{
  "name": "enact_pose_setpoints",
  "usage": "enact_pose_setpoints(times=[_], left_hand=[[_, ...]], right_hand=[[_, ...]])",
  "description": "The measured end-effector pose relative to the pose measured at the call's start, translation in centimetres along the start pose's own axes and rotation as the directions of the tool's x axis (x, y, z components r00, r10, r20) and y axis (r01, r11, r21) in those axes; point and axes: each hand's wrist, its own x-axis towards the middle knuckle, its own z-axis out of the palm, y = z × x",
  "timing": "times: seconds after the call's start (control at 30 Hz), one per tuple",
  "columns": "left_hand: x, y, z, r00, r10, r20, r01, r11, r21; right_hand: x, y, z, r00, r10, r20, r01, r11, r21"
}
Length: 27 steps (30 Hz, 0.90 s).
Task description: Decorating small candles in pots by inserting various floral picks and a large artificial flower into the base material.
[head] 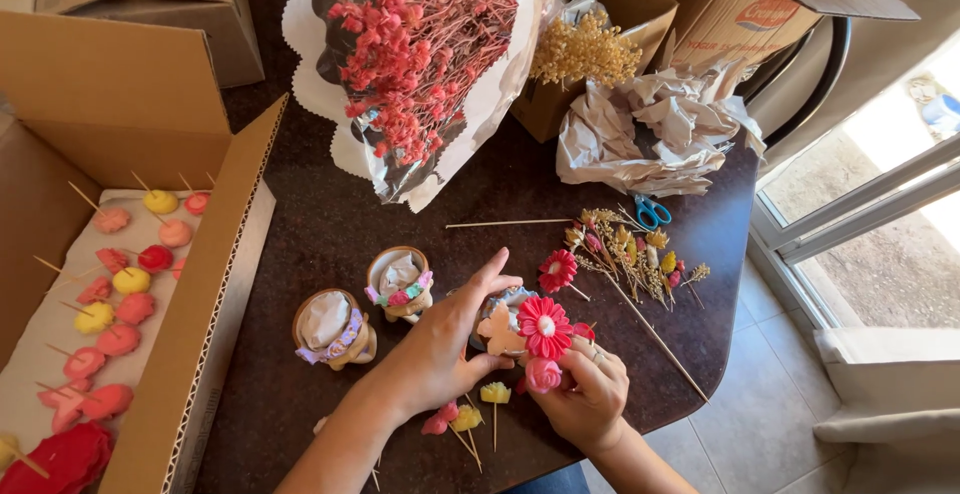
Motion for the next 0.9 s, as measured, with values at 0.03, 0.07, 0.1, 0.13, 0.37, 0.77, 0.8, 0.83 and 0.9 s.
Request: enact_pose_setpoints(times=[0.03, 0.07, 0.1, 0.13, 0.37, 0.77, 0.8, 0.83, 0.9], left_hand=[[0.0, -0.1, 0.1, 1.0, 0.001, -0.011, -0.001, 1.0, 0.007], [0.0, 0.0, 0.1, 1.0, -0.001, -0.012, 0.002, 1.0, 0.005], [0.1, 0.0, 0.1, 1.0, -0.005, -0.022, 0.005, 1.0, 0.02], [0.1, 0.1, 0.2, 0.999, -0.008, -0.032, 0.009, 0.999, 0.035], [0.0, 1.0, -0.2, 1.0, 0.004, 0.016, -0.004, 0.999, 0.044], [-0.2, 0.4, 2.7, 0.984, -0.046, -0.174, 0.067, 0.991, 0.113], [-0.2, 0.3, 2.9, 0.979, -0.074, -0.189, 0.096, 0.989, 0.112], [-0.1, 0.2, 3.0, 0.973, -0.101, -0.205, 0.126, 0.986, 0.11], [-0.1, 0.8, 2.5, 0.968, -0.098, -0.233, 0.112, 0.992, 0.05]], right_hand=[[-0.1, 0.0, 0.0, 1.0, 0.012, 0.008, -0.012, 1.0, -0.014], [-0.1, 0.1, 0.0, 1.0, 0.013, 0.011, -0.013, 1.0, -0.013], [-0.1, 0.2, 0.0, 1.0, 0.012, 0.004, -0.012, 1.0, 0.013], [-0.2, 0.3, 0.0, 1.0, 0.012, -0.003, -0.012, 0.999, 0.039], [0.1, 0.2, -0.3, 0.997, 0.071, 0.032, -0.075, 0.99, 0.122], [-1.1, -0.7, 0.5, 0.907, 0.398, -0.138, -0.388, 0.917, 0.095], [-0.8, -0.8, 0.3, 0.908, 0.407, -0.103, -0.4, 0.913, 0.078], [-0.5, -0.8, 0.2, 0.908, 0.414, -0.067, -0.411, 0.91, 0.062], [0.6, -1.2, -0.4, 0.911, 0.409, -0.045, -0.402, 0.908, 0.113]])
